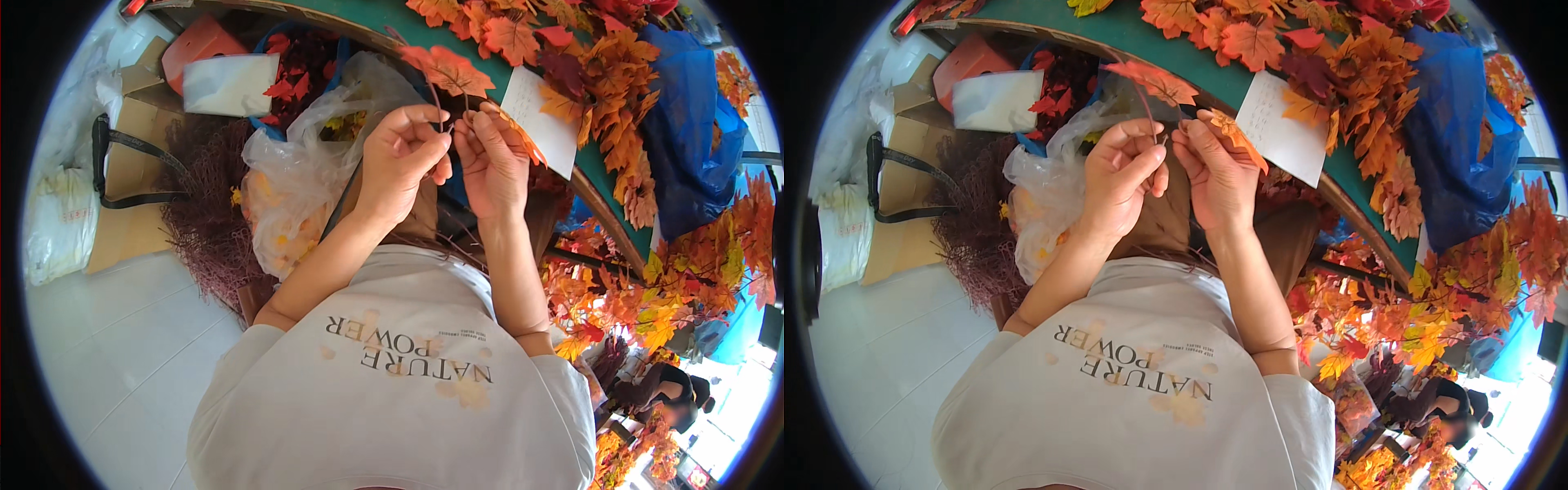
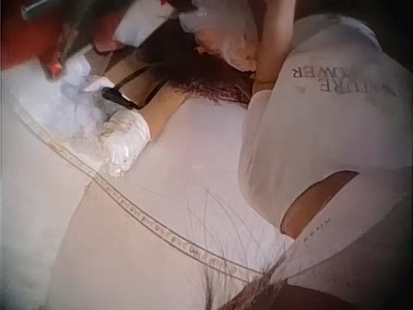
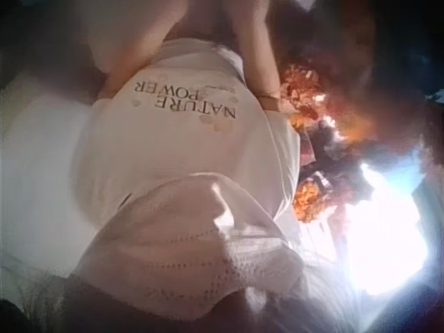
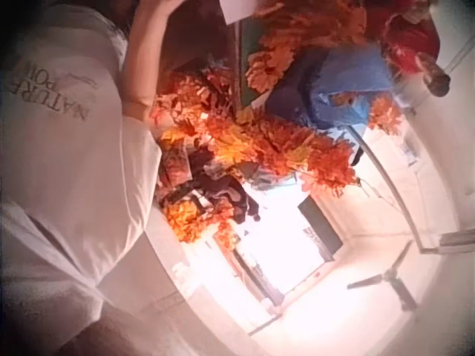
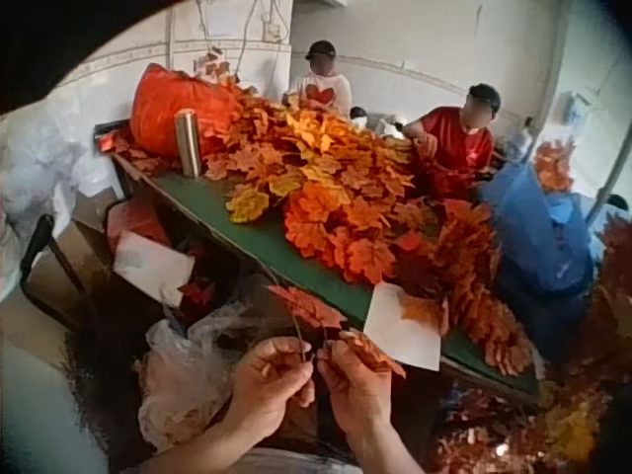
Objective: Assembling artificial maple leaves onto wire stems to create foliage bundles.
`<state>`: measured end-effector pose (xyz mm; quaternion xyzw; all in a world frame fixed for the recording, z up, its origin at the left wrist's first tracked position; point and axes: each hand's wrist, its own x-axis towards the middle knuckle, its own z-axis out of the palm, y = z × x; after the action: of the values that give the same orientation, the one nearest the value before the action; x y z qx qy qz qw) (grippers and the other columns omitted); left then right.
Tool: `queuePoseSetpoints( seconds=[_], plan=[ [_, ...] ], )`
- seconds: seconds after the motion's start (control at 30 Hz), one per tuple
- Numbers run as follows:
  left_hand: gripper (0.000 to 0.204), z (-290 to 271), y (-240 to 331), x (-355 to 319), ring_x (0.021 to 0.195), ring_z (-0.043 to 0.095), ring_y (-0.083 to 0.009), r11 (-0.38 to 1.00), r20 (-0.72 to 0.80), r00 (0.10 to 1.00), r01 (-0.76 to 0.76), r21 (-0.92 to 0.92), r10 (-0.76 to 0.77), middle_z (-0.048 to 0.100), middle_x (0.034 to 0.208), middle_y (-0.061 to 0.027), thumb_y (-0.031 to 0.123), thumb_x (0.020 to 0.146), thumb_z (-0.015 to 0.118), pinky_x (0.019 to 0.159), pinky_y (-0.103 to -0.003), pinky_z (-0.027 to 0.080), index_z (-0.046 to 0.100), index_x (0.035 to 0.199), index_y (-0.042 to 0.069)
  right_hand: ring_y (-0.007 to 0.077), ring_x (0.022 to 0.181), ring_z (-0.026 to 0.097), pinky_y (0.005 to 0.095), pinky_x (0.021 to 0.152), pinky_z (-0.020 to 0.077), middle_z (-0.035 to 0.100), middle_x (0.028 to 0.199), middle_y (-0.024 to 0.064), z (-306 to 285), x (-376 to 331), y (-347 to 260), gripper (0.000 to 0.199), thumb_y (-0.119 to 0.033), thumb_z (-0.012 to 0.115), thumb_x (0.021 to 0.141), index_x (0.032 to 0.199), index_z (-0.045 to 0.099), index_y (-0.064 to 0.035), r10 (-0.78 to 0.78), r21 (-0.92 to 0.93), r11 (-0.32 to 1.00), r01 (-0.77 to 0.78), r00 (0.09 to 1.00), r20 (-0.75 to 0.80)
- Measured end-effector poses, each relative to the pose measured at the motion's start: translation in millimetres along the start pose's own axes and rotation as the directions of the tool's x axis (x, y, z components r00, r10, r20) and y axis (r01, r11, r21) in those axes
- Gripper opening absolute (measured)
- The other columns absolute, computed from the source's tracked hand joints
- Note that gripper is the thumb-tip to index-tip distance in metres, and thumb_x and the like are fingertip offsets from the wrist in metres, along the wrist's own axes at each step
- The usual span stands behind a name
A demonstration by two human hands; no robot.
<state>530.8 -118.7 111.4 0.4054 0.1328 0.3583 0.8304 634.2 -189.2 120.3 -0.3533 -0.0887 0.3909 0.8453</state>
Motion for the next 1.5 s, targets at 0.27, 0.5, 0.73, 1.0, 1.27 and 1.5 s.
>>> queuePoseSetpoints(
  seconds=[0.27,0.5,0.73,1.0,1.27,1.5],
  plan=[
    [0.021,3.0,-4.8,-4.5,0.053,0.053,-0.0106,0.999,0.004,0.999,0.034,-0.007,-0.034,0.058,0.075,-0.0051,-0.004,0.083,0.057,0.045,-0.022,0.04,0.054,0.103,-0.001,0.0174,0.082,0.063,0.027,0.072,0.0544,0.063,0.088,0.0092,-10.3,-11.8,15.8,0.007,-0.004,0.058,0.086,0.092,0.059,0.0002,0.083,0.091,0.992,-0.085,0.996,0.027],
    [0.023,1.9,-5.8,-5.7,0.053,0.055,-0.0104,0.998,0.012,0.998,0.062,-0.006,-0.062,0.057,0.071,-0.0053,-0.005,0.081,0.058,0.046,-0.021,0.042,0.053,0.104,-0.003,0.017,0.08,0.063,0.0268,0.07,0.0548,0.063,0.087,0.0094,-16.9,-11.8,19.6,0.006,-0.004,0.058,0.087,0.091,0.059,0.0006,0.077,0.091,0.993,-0.08,0.996,0.036],
    [0.024,-0.3,-7.9,-3.2,0.053,0.055,-0.01,0.998,0.028,0.997,0.069,0.0,-0.069,0.058,0.072,-0.0054,-0.006,0.08,0.058,0.047,-0.021,0.043,0.053,0.103,-0.003,0.0176,0.079,0.063,0.0274,0.069,0.0553,0.063,0.086,0.0094,-17.9,-11.7,20.0,0.006,-0.003,0.058,0.086,0.091,0.059,0.0007,0.06,0.074,0.995,-0.061,0.998,0.016],
    [0.023,-1.3,-7.5,-1.2,0.053,0.054,-0.0084,0.996,0.035,0.996,0.084,0.039,-0.086,0.056,0.071,-0.004,-0.007,0.08,0.059,0.046,-0.021,0.044,0.053,0.102,-0.003,0.0162,0.079,0.063,0.0265,0.068,0.0548,0.063,0.087,0.0077,-20.5,-9.8,22.0,0.005,-0.002,0.06,0.085,0.089,0.06,0.0001,0.03,0.082,0.996,-0.03,1.0,0.005],
    [0.024,-2.6,-9.1,-1.4,0.053,0.054,-0.0075,0.995,0.018,0.996,0.089,0.047,-0.09,0.057,0.071,-0.004,-0.006,0.08,0.06,0.046,-0.02,0.043,0.054,0.103,-0.003,0.0149,0.078,0.062,0.0262,0.068,0.0538,0.063,0.087,0.0072,-17.6,-12.0,23.3,0.006,-0.001,0.06,0.084,0.09,0.061,0.0003,-0.018,0.048,0.999,0.018,1.0,0.012],
    [0.027,-4.7,-11.8,-1.6,0.054,0.05,-0.0084,0.994,0.031,0.994,0.1,0.043,-0.102,0.057,0.075,-0.0032,-0.003,0.082,0.059,0.047,-0.02,0.039,0.055,0.11,-0.003,0.0139,0.076,0.061,0.025,0.067,0.0521,0.064,0.087,0.0077,-19.6,-15.5,28.6,0.009,-0.002,0.062,0.084,0.093,0.06,0.0009,-0.118,-0.055,0.992,0.118,0.993,-0.006]
  ],
)
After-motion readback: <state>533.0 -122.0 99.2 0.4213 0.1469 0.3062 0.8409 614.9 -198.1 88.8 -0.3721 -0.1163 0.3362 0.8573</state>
